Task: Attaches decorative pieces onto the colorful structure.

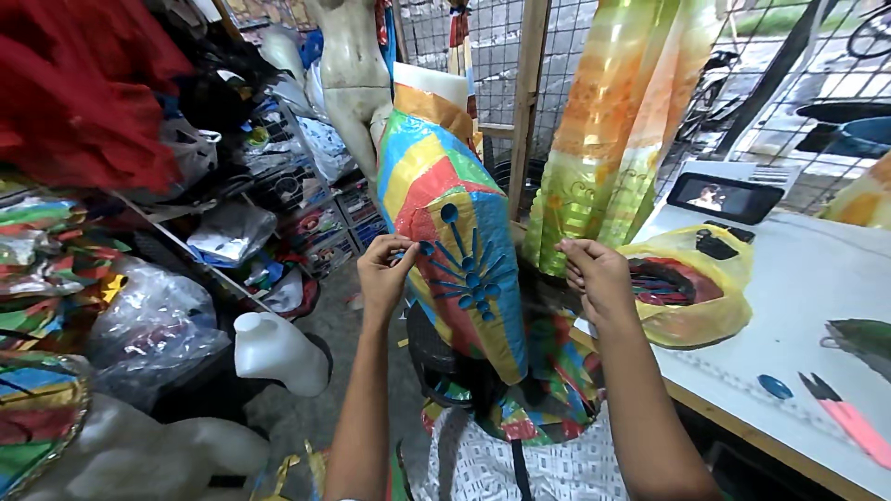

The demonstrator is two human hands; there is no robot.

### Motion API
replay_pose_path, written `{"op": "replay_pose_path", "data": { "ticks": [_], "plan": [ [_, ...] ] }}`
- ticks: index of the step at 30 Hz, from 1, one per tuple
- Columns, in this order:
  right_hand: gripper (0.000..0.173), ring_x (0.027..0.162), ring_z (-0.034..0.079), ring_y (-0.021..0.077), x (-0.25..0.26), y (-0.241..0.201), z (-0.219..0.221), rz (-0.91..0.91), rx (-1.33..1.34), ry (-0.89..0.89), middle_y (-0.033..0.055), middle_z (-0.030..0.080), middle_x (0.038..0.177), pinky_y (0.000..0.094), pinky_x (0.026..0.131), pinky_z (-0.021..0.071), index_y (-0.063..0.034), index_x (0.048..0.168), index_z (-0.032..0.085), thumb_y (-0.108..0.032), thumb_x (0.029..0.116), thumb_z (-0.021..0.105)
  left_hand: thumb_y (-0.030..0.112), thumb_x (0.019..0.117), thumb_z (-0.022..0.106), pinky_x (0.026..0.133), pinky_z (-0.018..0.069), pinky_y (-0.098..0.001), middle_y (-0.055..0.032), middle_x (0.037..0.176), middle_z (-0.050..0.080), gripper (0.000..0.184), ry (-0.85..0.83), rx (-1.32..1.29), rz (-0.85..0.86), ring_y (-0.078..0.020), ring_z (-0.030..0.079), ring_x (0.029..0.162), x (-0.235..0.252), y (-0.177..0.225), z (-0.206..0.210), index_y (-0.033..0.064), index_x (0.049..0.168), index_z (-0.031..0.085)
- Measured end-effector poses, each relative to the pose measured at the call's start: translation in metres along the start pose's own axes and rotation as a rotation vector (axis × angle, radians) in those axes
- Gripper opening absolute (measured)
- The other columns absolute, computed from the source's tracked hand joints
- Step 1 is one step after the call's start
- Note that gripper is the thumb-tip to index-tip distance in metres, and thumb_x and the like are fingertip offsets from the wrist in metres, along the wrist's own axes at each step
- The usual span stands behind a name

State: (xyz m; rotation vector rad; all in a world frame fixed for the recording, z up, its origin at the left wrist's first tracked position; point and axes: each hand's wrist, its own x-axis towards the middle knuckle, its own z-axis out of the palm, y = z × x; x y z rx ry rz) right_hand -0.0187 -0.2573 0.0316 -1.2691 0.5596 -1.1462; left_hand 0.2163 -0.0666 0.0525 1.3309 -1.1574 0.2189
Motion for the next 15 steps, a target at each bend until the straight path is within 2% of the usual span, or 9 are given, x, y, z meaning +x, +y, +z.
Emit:
{"op": "replay_pose_path", "data": {
  "ticks": [4, 7, 11, 13, 15],
  "plan": [
    [0.012, 0.046, 0.037, -0.0011, -0.001, 0.002, 0.002, -0.001, 0.012, -0.010, -0.0058, 0.055, 0.066, 0.0138, 0.044, 0.0316, -0.0068, 0.098, 0.071, -0.014, 0.1023, 0.062, 0.005, 0.0914, 0.073, 0.075, 0.0569, -0.0189, -0.0034, 0.111, 0.067, 0.006, 0.088, 0.026, 0.013, -0.0042, 0.066, 0.091, -0.004, -0.005, 0.011, 0.0034, 0.098, 0.073],
    [0.012, 0.046, 0.036, -0.0008, 0.001, 0.002, 0.004, -0.003, 0.018, -0.022, -0.0053, 0.054, 0.064, 0.0140, 0.043, 0.0312, -0.0054, 0.097, 0.070, -0.011, 0.1027, 0.060, 0.002, 0.0904, 0.073, 0.081, 0.0584, -0.0233, -0.0056, 0.109, 0.068, 0.011, 0.118, -0.005, 0.006, -0.0071, 0.067, 0.092, -0.004, -0.005, 0.015, -0.0002, 0.101, 0.071],
    [0.012, 0.047, 0.038, -0.0004, 0.006, 0.000, 0.013, -0.021, -0.048, -0.009, -0.0059, 0.052, 0.063, 0.0150, 0.045, 0.0334, -0.0038, 0.097, 0.069, -0.011, 0.1026, 0.060, 0.001, 0.0872, 0.077, 0.078, 0.0590, -0.0249, -0.0042, 0.100, 0.068, 0.027, 0.145, -0.063, -0.174, -0.0070, 0.068, 0.086, -0.003, 0.000, 0.017, 0.0006, 0.110, 0.062],
    [0.012, 0.052, 0.043, 0.0006, 0.014, 0.003, 0.018, -0.069, -0.143, -0.002, -0.0040, 0.056, 0.068, 0.0168, 0.050, 0.0374, -0.0028, 0.099, 0.070, -0.012, 0.1015, 0.062, 0.001, 0.0857, 0.080, 0.075, 0.0582, -0.0239, -0.0028, 0.095, 0.068, 0.027, 0.152, -0.074, -0.243, -0.0063, 0.067, 0.081, -0.002, 0.001, 0.019, 0.0018, 0.107, 0.063],
    [0.014, 0.066, 0.052, 0.0051, 0.023, 0.004, 0.025, -0.129, -0.265, -0.023, 0.0012, 0.063, 0.084, 0.0239, 0.062, 0.0448, -0.0022, 0.104, 0.070, -0.015, 0.1007, 0.065, 0.003, 0.0863, 0.080, 0.075, 0.0583, -0.0243, -0.0035, 0.095, 0.069, 0.024, 0.146, -0.068, -0.296, -0.0064, 0.067, 0.081, -0.001, 0.003, 0.020, 0.0009, 0.105, 0.065]
  ]
}}
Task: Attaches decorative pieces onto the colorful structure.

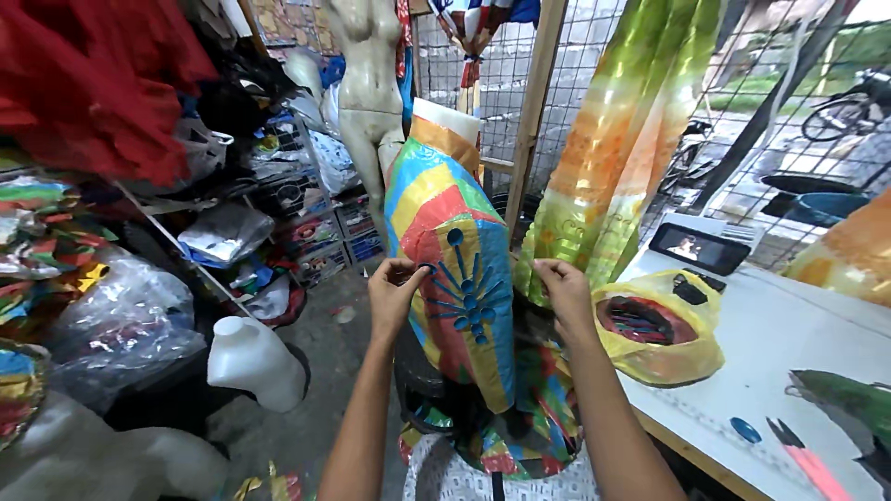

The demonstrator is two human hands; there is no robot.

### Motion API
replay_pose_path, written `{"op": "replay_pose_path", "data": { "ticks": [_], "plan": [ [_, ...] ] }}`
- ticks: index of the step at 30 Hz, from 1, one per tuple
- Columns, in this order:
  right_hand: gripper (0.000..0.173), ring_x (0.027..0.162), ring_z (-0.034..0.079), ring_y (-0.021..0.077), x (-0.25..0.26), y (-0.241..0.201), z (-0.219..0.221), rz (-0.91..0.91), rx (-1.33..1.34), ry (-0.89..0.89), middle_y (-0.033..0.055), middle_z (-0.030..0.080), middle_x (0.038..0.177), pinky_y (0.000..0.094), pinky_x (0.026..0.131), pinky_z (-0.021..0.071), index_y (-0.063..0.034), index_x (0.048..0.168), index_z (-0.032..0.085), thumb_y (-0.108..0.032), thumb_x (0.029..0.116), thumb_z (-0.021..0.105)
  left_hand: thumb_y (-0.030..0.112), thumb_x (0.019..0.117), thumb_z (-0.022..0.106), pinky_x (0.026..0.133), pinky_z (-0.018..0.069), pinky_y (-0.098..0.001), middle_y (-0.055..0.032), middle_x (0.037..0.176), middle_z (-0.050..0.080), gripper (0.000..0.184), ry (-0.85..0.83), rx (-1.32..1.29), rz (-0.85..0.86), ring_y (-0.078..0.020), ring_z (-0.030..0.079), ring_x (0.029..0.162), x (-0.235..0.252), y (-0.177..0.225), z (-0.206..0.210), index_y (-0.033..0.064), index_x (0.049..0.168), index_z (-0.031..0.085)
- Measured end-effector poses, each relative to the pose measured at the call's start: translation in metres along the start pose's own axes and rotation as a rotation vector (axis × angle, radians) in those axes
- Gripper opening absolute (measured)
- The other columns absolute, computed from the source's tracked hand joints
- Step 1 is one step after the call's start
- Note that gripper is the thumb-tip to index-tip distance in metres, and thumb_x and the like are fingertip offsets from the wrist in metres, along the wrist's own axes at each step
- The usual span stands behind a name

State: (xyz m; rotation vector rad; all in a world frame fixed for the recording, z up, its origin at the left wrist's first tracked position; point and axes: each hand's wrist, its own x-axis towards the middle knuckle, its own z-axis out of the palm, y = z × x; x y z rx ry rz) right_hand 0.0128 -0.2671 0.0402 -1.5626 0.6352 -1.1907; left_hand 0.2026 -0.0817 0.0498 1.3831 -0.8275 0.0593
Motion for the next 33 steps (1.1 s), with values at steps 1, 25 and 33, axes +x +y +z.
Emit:
{"op": "replay_pose_path", "data": {
  "ticks": [1, 25, 33],
  "plan": [
    [0.019, 0.077, 0.057, 0.0101, 0.004, -0.001, 0.003, -0.030, -0.040, -0.041, 0.0061, 0.066, 0.095, 0.0303, 0.071, 0.0487, -0.0011, 0.110, 0.069, -0.017, 0.1009, 0.065, 0.003, 0.0871, 0.079, 0.077, 0.0584, -0.0263, -0.0049, 0.097, 0.069, 0.023, -0.014, 0.004, -0.022, -0.0076, 0.068, 0.083, 0.000, 0.001, 0.000, -0.0005, 0.106, 0.066],
    [0.024, 0.086, 0.061, 0.0181, 0.053, -0.003, 0.026, -0.092, -0.067, -0.331, 0.0123, 0.066, 0.096, 0.0402, 0.081, 0.0515, 0.0011, 0.103, 0.068, -0.021, 0.0956, 0.073, 0.005, 0.0904, 0.076, 0.071, 0.0551, -0.0225, -0.0007, 0.080, 0.068, 0.009, -0.209, 0.163, -0.001, -0.0030, 0.063, 0.071, 0.025, 0.008, -0.009, -0.0006, 0.094, 0.070],
    [0.028, 0.092, 0.063, 0.0248, 0.054, -0.002, 0.027, -0.113, -0.093, -0.355, 0.0183, 0.066, 0.103, 0.0449, 0.086, 0.0518, 0.0042, 0.108, 0.067, -0.021, 0.0978, 0.070, 0.006, 0.0924, 0.074, 0.073, 0.0559, -0.0219, -0.0030, 0.085, 0.072, 0.010, -0.296, 0.305, 0.042, -0.0015, 0.065, 0.073, 0.023, 0.021, -0.012, -0.0026, 0.097, 0.073]
  ]
}}
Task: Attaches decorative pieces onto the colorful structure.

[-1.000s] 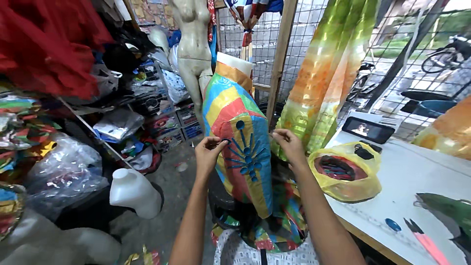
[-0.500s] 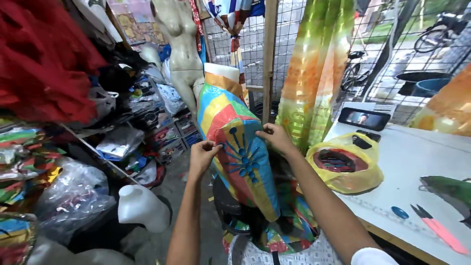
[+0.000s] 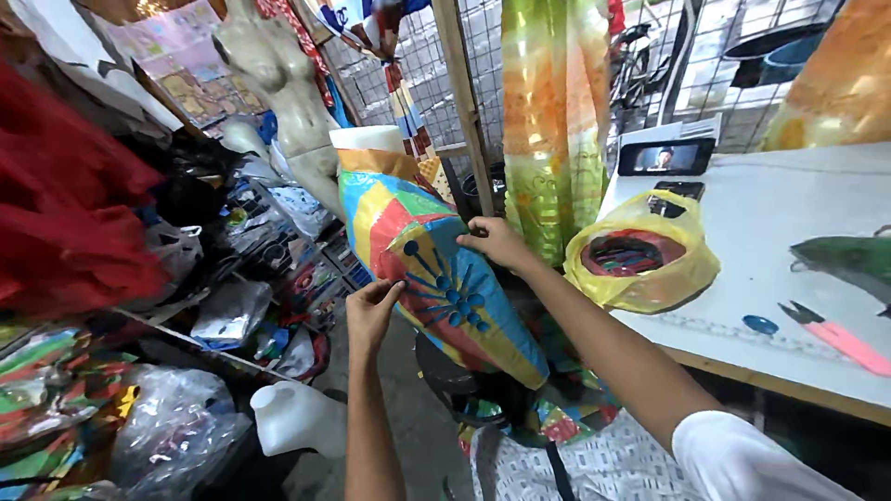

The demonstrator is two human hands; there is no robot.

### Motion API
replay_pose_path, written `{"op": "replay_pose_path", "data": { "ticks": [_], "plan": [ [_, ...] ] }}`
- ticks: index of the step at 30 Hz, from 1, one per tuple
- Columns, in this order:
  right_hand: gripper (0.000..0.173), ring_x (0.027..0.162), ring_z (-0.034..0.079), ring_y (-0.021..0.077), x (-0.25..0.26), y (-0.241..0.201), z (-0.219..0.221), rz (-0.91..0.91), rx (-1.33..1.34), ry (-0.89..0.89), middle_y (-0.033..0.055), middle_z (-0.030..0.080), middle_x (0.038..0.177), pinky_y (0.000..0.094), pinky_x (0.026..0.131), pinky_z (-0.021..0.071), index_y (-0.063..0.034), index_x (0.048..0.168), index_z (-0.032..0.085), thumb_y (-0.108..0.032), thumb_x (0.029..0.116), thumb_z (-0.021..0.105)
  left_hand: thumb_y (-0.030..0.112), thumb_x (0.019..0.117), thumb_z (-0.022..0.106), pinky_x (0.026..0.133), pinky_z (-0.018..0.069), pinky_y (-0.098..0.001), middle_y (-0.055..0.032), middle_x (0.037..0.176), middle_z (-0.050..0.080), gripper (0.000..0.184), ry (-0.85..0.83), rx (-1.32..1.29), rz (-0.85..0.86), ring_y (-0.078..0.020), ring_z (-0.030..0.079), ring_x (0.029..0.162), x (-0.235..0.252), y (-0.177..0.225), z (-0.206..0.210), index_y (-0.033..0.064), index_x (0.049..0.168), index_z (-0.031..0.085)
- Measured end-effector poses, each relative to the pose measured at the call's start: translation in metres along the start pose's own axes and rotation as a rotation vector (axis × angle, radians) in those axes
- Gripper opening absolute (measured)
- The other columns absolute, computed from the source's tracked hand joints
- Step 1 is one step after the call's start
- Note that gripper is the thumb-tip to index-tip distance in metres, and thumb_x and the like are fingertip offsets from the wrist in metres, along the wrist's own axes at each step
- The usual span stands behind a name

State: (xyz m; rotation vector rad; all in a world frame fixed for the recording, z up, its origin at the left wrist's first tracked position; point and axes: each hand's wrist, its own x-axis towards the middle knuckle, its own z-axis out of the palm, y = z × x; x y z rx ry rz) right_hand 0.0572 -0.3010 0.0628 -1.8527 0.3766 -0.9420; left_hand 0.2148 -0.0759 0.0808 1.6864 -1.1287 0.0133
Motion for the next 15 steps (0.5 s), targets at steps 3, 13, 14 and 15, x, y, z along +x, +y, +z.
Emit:
{"op": "replay_pose_path", "data": {
  "ticks": [3, 13, 14, 15],
  "plan": [
    [0.026, 0.093, 0.062, 0.0239, 0.001, 0.000, 0.001, 0.007, -0.004, -0.009, 0.0178, 0.066, 0.103, 0.0436, 0.087, 0.0510, 0.0038, 0.108, 0.066, -0.021, 0.0986, 0.069, 0.003, 0.0923, 0.072, 0.071, 0.0556, -0.0197, 0.0005, 0.080, 0.070, 0.006, 0.003, -0.033, 0.087, 0.0006, 0.063, 0.071, 0.002, -0.008, 0.003, -0.0026, 0.094, 0.071],
    [0.026, 0.086, 0.060, 0.0218, 0.005, 0.003, -0.004, -0.027, -0.010, -0.038, 0.0159, 0.065, 0.097, 0.0418, 0.082, 0.0501, 0.0040, 0.105, 0.066, -0.021, 0.0984, 0.069, 0.000, 0.0911, 0.071, 0.069, 0.0556, -0.0194, 0.0044, 0.079, 0.069, 0.002, 0.041, -0.088, 0.178, 0.0012, 0.063, 0.070, 0.007, -0.018, 0.011, 0.0009, 0.089, 0.071],
    [0.026, 0.087, 0.060, 0.0218, 0.005, 0.003, -0.004, -0.027, -0.005, -0.038, 0.0160, 0.065, 0.097, 0.0416, 0.083, 0.0501, 0.0042, 0.105, 0.066, -0.021, 0.0983, 0.070, 0.001, 0.0911, 0.071, 0.070, 0.0556, -0.0196, 0.0042, 0.079, 0.070, 0.002, 0.040, -0.088, 0.184, 0.0010, 0.064, 0.071, 0.007, -0.018, 0.011, 0.0009, 0.089, 0.071],
    [0.026, 0.087, 0.060, 0.0217, 0.005, 0.003, -0.004, -0.025, 0.001, -0.036, 0.0160, 0.065, 0.097, 0.0413, 0.083, 0.0502, 0.0041, 0.105, 0.066, -0.020, 0.0981, 0.070, 0.001, 0.0909, 0.071, 0.071, 0.0557, -0.0198, 0.0041, 0.079, 0.070, 0.002, 0.040, -0.084, 0.189, 0.0009, 0.064, 0.071, 0.007, -0.017, 0.011, 0.0009, 0.089, 0.071]
  ]
}}
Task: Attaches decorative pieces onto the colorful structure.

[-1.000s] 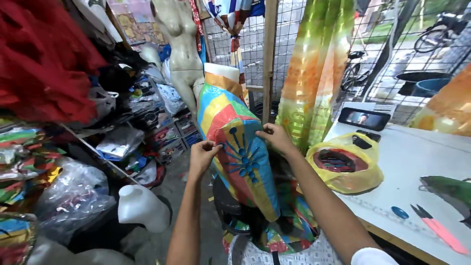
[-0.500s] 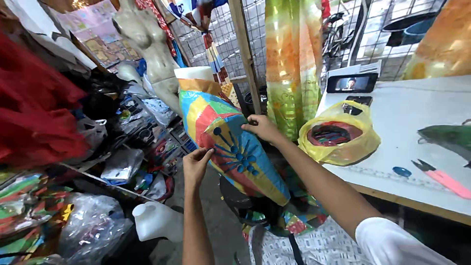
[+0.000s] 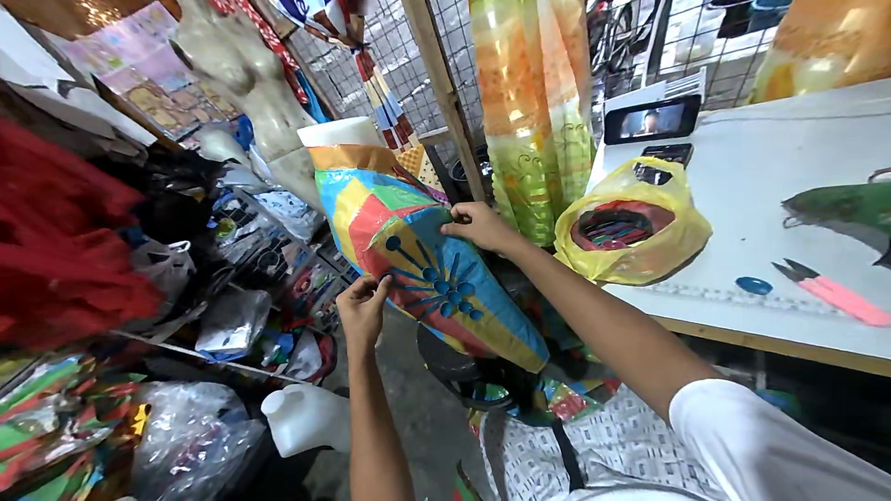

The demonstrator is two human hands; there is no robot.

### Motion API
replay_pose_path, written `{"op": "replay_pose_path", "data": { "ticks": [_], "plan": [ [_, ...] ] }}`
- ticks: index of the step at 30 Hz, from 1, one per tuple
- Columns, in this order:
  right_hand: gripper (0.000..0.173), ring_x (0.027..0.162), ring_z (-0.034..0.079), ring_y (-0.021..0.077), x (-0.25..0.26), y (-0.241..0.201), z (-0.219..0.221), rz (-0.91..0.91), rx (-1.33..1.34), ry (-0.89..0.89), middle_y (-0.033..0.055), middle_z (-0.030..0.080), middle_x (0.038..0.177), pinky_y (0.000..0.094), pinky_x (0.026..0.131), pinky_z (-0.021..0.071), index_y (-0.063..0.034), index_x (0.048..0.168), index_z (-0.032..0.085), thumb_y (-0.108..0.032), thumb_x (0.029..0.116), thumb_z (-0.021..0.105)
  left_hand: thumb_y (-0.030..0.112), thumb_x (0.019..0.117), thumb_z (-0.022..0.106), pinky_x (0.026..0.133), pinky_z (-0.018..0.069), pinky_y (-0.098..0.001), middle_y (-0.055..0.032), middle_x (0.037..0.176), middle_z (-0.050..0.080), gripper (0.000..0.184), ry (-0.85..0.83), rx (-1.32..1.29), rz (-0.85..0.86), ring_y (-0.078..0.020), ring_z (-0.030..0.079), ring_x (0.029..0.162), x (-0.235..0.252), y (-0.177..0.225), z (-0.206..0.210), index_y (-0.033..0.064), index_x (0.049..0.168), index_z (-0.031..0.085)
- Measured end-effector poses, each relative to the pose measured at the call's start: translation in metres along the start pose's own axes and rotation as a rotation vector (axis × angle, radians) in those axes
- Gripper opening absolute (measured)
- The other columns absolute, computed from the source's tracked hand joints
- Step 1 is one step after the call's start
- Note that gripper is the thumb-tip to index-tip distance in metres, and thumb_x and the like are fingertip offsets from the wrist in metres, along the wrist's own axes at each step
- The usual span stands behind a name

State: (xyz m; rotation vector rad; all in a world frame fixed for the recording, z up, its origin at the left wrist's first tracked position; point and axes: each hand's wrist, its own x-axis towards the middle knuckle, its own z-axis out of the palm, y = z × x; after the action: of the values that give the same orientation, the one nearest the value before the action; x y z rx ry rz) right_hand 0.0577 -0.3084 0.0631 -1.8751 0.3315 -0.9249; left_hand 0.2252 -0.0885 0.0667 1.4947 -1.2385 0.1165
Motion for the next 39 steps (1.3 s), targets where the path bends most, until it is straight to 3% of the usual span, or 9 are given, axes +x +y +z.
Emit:
{"op": "replay_pose_path", "data": {
  "ticks": [8, 12, 16, 19, 21, 25, 28, 32, 39],
  "plan": [
    [0.032, 0.087, 0.062, 0.0217, -0.014, -0.002, 0.000, 0.001, -0.002, 0.071, 0.0149, 0.066, 0.100, 0.0419, 0.082, 0.0522, 0.0020, 0.113, 0.066, -0.026, 0.0979, 0.070, 0.004, 0.0911, 0.074, 0.074, 0.0575, -0.0207, 0.0018, 0.085, 0.073, 0.006, 0.005, -0.006, -0.054, -0.0005, 0.067, 0.075, -0.003, 0.001, -0.004, 0.0004, 0.095, 0.074],
    [0.034, 0.085, 0.066, 0.0235, -0.092, -0.003, -0.007, 0.003, -0.066, 0.167, 0.0143, 0.067, 0.105, 0.0421, 0.075, 0.0568, -0.0040, 0.125, 0.063, -0.026, 0.0998, 0.068, 0.019, 0.1069, 0.044, 0.091, 0.0551, -0.0275, -0.0102, 0.115, 0.069, 0.039, 0.141, -0.088, -0.228, -0.0085, 0.067, 0.100, -0.036, -0.008, -0.015, -0.0084, 0.129, 0.060],
    [0.032, 0.085, 0.065, 0.0176, -0.203, 0.014, -0.033, 0.180, -0.109, -0.010, 0.0127, 0.070, 0.099, 0.0365, 0.080, 0.0551, -0.0005, 0.118, 0.070, -0.027, 0.1004, 0.064, 0.018, 0.1097, 0.043, 0.075, 0.0502, -0.0186, -0.0021, 0.088, 0.063, 0.035, 0.556, -0.040, -0.285, 0.0006, 0.059, 0.078, -0.096, 0.007, 0.039, -0.0115, 0.104, 0.061],
    [0.026, 0.081, 0.065, 0.0089, -0.284, 0.025, -0.068, 0.272, -0.168, 0.041, 0.0086, 0.072, 0.094, 0.0255, 0.078, 0.0538, -0.0014, 0.107, 0.074, -0.025, 0.0995, 0.065, 0.007, 0.0975, 0.062, 0.078, 0.0557, -0.0167, -0.0049, 0.094, 0.069, 0.017, 0.015, -0.092, -0.134, 0.0008, 0.065, 0.084, -0.154, 0.025, 0.115, -0.0089, 0.099, 0.069],
    [0.025, 0.083, 0.070, 0.0139, -0.329, 0.016, -0.095, 0.333, -0.321, 0.272, 0.0109, 0.074, 0.094, 0.0317, 0.080, 0.0571, -0.0006, 0.104, 0.075, -0.022, 0.0993, 0.063, 0.009, 0.0922, 0.071, 0.080, 0.0589, -0.0210, -0.0153, 0.108, 0.070, 0.018, -0.364, -0.143, -0.006, -0.0076, 0.069, 0.091, -0.178, 0.034, 0.167, -0.0055, 0.102, 0.075],
    [0.028, 0.082, 0.066, 0.0052, -0.372, -0.002, -0.151, 0.229, -0.608, 0.939, 0.0125, 0.071, 0.093, 0.0232, 0.078, 0.0569, 0.0110, 0.100, 0.068, -0.015, 0.1013, 0.058, 0.010, 0.0944, 0.069, 0.088, 0.0595, -0.0317, -0.0185, 0.107, 0.072, 0.017, -0.609, -0.146, 0.187, -0.0209, 0.072, 0.096, -0.170, 0.079, 0.248, -0.0011, 0.103, 0.078],
    [0.035, 0.086, 0.063, 0.0137, -0.385, 0.001, -0.193, 0.175, -0.861, 1.189, 0.0240, 0.066, 0.098, 0.0242, 0.079, 0.0521, 0.0162, 0.110, 0.062, -0.017, 0.1015, 0.061, 0.016, 0.1012, 0.062, 0.099, 0.0545, -0.0452, -0.0218, 0.121, 0.068, 0.028, -0.873, -0.092, 0.274, -0.0336, 0.068, 0.112, -0.145, 0.122, 0.301, -0.0018, 0.119, 0.073],
    [0.061, 0.117, 0.059, 0.0443, -0.365, 0.008, -0.231, 0.437, -0.784, 0.990, 0.0364, 0.056, 0.131, 0.0536, 0.099, 0.0485, 0.0120, 0.141, 0.048, -0.026, 0.0973, 0.068, 0.026, 0.1063, 0.055, 0.108, 0.0430, -0.0559, -0.0212, 0.146, 0.055, 0.042, -1.166, 0.067, 0.381, -0.0396, 0.052, 0.134, -0.124, 0.140, 0.366, 0.0020, 0.141, 0.060],
    [0.061, 0.105, 0.066, 0.0409, -0.316, 0.039, -0.257, 0.641, -0.659, 0.820, 0.0287, 0.067, 0.113, 0.0613, 0.094, 0.0491, 0.0076, 0.132, 0.056, -0.037, 0.0945, 0.073, 0.006, 0.1028, 0.052, 0.092, 0.0562, -0.0491, -0.0245, 0.114, 0.069, 0.025, -0.913, -0.029, 0.379, -0.0384, 0.069, 0.106, -0.135, 0.124, 0.364, -0.0059, 0.113, 0.071]
  ]
}}
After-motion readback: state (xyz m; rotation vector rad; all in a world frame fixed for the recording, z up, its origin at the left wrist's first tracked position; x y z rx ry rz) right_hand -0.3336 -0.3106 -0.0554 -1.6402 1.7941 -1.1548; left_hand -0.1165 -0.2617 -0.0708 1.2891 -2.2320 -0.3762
